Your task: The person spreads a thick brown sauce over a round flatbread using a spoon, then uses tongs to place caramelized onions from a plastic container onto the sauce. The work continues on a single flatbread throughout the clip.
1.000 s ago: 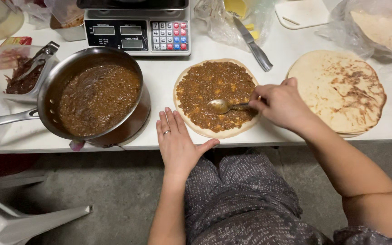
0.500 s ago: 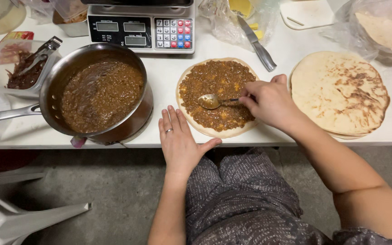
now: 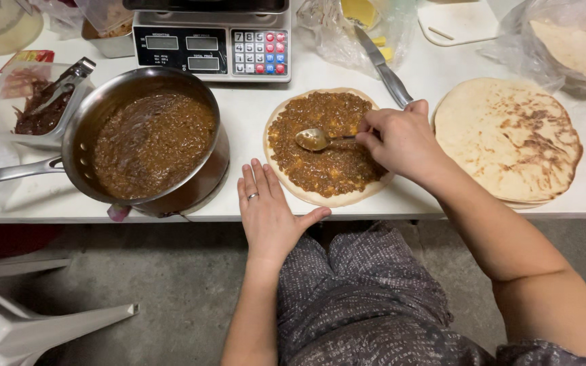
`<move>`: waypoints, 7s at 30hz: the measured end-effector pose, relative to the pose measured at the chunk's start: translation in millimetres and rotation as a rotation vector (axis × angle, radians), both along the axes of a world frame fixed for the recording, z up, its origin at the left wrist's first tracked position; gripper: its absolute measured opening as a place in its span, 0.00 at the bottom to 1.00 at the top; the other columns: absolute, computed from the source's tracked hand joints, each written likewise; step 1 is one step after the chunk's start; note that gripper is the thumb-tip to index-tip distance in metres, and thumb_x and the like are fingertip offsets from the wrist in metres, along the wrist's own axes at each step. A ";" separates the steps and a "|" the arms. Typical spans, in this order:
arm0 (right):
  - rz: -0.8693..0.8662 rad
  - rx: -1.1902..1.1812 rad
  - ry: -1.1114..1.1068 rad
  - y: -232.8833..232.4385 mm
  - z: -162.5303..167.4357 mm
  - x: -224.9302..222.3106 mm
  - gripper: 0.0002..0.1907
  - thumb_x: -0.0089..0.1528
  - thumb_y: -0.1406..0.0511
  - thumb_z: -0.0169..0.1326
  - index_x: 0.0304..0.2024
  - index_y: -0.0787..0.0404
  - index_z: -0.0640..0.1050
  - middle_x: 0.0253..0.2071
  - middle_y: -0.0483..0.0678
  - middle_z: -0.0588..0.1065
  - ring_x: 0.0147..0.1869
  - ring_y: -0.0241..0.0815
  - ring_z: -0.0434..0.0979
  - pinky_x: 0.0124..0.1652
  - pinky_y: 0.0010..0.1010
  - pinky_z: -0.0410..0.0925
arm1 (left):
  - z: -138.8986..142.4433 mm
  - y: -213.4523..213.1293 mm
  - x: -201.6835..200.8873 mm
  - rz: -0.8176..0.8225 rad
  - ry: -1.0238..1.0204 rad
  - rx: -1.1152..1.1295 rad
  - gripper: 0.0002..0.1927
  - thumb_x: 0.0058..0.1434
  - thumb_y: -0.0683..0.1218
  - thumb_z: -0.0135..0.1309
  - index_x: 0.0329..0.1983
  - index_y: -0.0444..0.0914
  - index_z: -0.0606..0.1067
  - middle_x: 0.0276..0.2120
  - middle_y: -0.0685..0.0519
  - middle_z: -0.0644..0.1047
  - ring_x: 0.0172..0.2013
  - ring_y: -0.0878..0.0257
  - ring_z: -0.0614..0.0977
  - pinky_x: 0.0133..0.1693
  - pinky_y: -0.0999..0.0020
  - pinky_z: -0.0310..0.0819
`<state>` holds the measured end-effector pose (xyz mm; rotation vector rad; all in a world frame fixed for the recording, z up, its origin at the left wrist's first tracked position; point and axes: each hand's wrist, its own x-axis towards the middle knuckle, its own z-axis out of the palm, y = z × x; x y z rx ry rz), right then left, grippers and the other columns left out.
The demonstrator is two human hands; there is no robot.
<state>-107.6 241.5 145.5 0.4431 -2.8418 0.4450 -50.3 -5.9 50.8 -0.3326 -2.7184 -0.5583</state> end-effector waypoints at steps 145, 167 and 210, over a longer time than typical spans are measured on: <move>0.307 -0.773 -0.454 -127.5 10.8 -97.5 0.07 0.65 0.65 0.61 0.40 0.63 0.81 0.32 0.39 0.78 0.36 0.29 0.72 0.37 0.23 0.66 | -9.9 -24.4 2.3 0.026 -0.022 -0.034 0.72 0.41 0.84 0.53 0.66 0.17 0.59 0.68 0.25 0.59 0.72 0.35 0.54 0.70 0.46 0.42; 0.019 0.057 0.263 48.2 -55.7 -8.5 0.06 0.66 0.62 0.63 0.35 0.53 0.80 0.30 0.43 0.75 0.35 0.44 0.73 0.54 0.43 0.55 | -10.9 -8.7 -13.2 0.010 -0.072 -0.052 0.71 0.43 0.83 0.52 0.66 0.17 0.59 0.67 0.23 0.58 0.72 0.35 0.53 0.70 0.46 0.39; -0.064 0.070 -0.223 57.4 -17.8 27.0 0.10 0.62 0.55 0.59 0.35 0.52 0.84 0.26 0.46 0.80 0.29 0.45 0.74 0.52 0.38 0.54 | -18.0 -8.0 -7.6 0.000 -0.040 -0.048 0.69 0.44 0.81 0.56 0.65 0.17 0.60 0.67 0.23 0.59 0.71 0.34 0.55 0.69 0.44 0.42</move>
